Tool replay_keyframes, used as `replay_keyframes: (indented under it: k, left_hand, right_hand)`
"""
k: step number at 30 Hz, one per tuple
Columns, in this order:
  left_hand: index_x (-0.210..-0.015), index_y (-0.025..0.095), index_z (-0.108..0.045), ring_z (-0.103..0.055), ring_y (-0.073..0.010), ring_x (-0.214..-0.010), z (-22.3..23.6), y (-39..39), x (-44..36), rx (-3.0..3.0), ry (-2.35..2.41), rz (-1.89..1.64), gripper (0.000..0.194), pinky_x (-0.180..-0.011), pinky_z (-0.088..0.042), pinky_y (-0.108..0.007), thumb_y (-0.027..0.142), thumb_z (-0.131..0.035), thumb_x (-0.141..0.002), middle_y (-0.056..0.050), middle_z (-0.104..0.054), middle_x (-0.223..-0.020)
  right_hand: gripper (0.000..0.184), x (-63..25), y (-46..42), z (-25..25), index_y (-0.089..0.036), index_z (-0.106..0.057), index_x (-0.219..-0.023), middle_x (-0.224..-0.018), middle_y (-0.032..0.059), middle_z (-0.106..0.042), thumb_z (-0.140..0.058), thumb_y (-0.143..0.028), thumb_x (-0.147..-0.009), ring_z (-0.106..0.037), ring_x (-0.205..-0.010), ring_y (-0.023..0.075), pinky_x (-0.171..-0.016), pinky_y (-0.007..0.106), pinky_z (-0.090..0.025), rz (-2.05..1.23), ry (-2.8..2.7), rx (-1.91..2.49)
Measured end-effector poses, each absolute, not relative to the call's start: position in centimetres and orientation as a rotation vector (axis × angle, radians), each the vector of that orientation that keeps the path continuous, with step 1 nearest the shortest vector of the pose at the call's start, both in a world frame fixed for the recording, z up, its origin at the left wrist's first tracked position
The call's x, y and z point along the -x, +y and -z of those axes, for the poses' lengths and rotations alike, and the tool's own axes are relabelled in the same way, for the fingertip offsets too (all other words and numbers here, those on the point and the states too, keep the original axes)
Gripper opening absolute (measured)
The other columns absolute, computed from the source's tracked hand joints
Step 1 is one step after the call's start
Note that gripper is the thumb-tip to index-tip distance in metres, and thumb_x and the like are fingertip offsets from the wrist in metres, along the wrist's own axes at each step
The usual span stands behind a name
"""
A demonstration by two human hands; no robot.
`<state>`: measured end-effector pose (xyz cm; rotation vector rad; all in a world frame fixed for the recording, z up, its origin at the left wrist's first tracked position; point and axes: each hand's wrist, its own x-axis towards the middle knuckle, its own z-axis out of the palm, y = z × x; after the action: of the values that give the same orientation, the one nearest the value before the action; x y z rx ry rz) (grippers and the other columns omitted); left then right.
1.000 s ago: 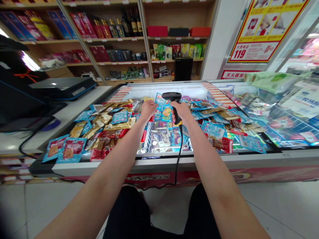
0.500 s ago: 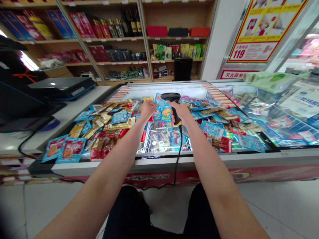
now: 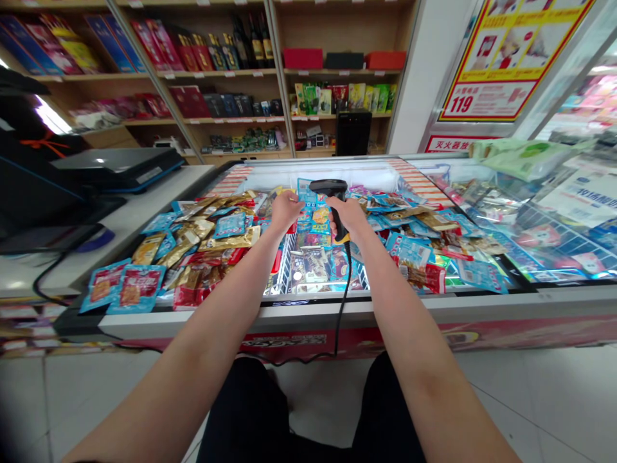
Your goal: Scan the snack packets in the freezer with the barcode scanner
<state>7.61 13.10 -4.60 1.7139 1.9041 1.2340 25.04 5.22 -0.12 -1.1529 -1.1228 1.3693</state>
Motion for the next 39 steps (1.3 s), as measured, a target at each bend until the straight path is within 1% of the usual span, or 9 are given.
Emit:
replay_keyframes:
  k: [5, 12, 14, 17, 22, 28, 32, 35, 39]
  left_hand:
    - [-0.092, 0.018, -0.061, -0.072, -0.0183, -0.075, 4.3, 12.7, -8.7, -1.547, 1.696, -1.253, 0.014, -0.076, -0.054, -0.029, 0.018, -0.058, -0.079, -0.003, -0.07, -0.082]
    - [-0.088, 0.014, -0.061, -0.071, -0.0159, -0.066, 2.8, 11.8, -13.8, -1.245, 1.294, -1.313, 0.012, -0.07, -0.058, -0.029, 0.012, -0.063, -0.076, 0.0, -0.064, -0.072]
    - [-0.09, 0.012, -0.063, -0.072, -0.0155, -0.069, 1.9, 11.4, -16.1, -1.203, 1.171, -1.298, 0.012, -0.075, -0.059, -0.029, 0.01, -0.061, -0.077, 0.0, -0.065, -0.072]
    - [-0.101, 0.01, -0.066, -0.073, -0.0164, -0.08, 1.0, 10.8, -19.5, -1.308, 1.099, -1.231, 0.021, -0.082, -0.058, -0.03, 0.011, -0.059, -0.081, -0.005, -0.071, -0.085]
    - [-0.109, 0.01, -0.07, -0.068, -0.0223, -0.107, 1.7, 9.8, -21.7, -1.885, 1.365, -1.135, 0.033, -0.099, -0.05, -0.034, 0.012, -0.059, -0.079, -0.011, -0.074, -0.109]
    - [-0.112, 0.018, -0.071, -0.065, -0.0199, -0.112, 2.6, 8.3, -19.0, -2.106, 1.553, -1.039, 0.039, -0.102, -0.047, -0.031, 0.01, -0.049, -0.081, -0.005, -0.073, -0.117]
    - [-0.117, 0.018, -0.069, -0.06, -0.0218, -0.121, 1.7, 7.8, -15.6, -2.164, 1.68, -0.925, 0.044, -0.108, -0.042, -0.032, 0.008, -0.049, -0.079, -0.007, -0.068, -0.127]
    - [-0.116, 0.018, -0.069, -0.059, -0.0261, -0.122, 0.7, 7.7, -12.2, -2.154, 1.814, -0.722, 0.047, -0.106, -0.043, -0.034, 0.007, -0.056, -0.072, -0.01, -0.067, -0.128]
    - [-0.1, 0.017, -0.073, -0.064, -0.0317, -0.113, -0.7, 7.7, -7.1, -2.087, 1.934, -0.437, 0.042, -0.095, -0.048, -0.032, 0.011, -0.072, -0.059, -0.014, -0.072, -0.109]
  right_hand:
    - [0.02, -26.1, 5.3, 0.3, -0.018, -0.051, -0.064, -0.048, 0.0, -0.054, -0.06, -0.027, -0.08, -0.046, -0.034, 0.011, -0.03, 0.023, -0.037, -1.339, -1.088, 1.152]
    - [0.018, -30.5, 3.9, -0.7, -0.018, -0.054, -0.068, -0.05, -0.0004, -0.055, -0.06, -0.028, -0.082, -0.046, -0.034, 0.0109, -0.03, 0.023, -0.037, -1.236, -0.979, 1.196]
    - [0.016, -32.1, 3.4, -1.1, -0.018, -0.054, -0.07, -0.049, -0.0008, -0.055, -0.06, -0.027, -0.082, -0.046, -0.034, 0.0108, -0.03, 0.023, -0.037, -1.188, -0.952, 1.188]
    - [0.014, -34.2, 2.4, -1.6, -0.018, -0.054, -0.071, -0.05, -0.0013, -0.055, -0.061, -0.027, -0.08, -0.046, -0.035, 0.0106, -0.03, 0.023, -0.038, -1.131, -0.927, 1.167]
    - [0.011, -36.6, 1.1, -1.7, -0.018, -0.054, -0.073, -0.05, -0.0018, -0.055, -0.061, -0.026, -0.079, -0.046, -0.035, 0.0108, -0.031, 0.023, -0.039, -1.083, -0.891, 1.175]
    - [0.015, -36.1, 0.3, -0.9, -0.018, -0.052, -0.07, -0.049, -0.0015, -0.055, -0.061, -0.027, -0.079, -0.046, -0.033, 0.0107, -0.03, 0.023, -0.038, -1.119, -0.892, 1.218]
    - [0.015, -33.8, 0.6, -0.9, -0.018, -0.052, -0.071, -0.048, -0.0019, -0.054, -0.06, -0.026, -0.08, -0.046, -0.033, 0.0107, -0.029, 0.022, -0.037, -1.157, -0.952, 1.212]
    - [0.016, -31.5, 1.3, -0.8, -0.018, -0.053, -0.069, -0.048, -0.0012, -0.054, -0.06, -0.027, -0.08, -0.046, -0.033, 0.0105, -0.03, 0.022, -0.037, -1.203, -1.002, 1.224]
    - [0.019, -28.7, 2.7, -0.4, -0.018, -0.052, -0.066, -0.048, -0.0002, -0.054, -0.061, -0.028, -0.08, -0.045, -0.033, 0.0108, -0.03, 0.023, -0.038, -1.262, -1.068, 1.22]
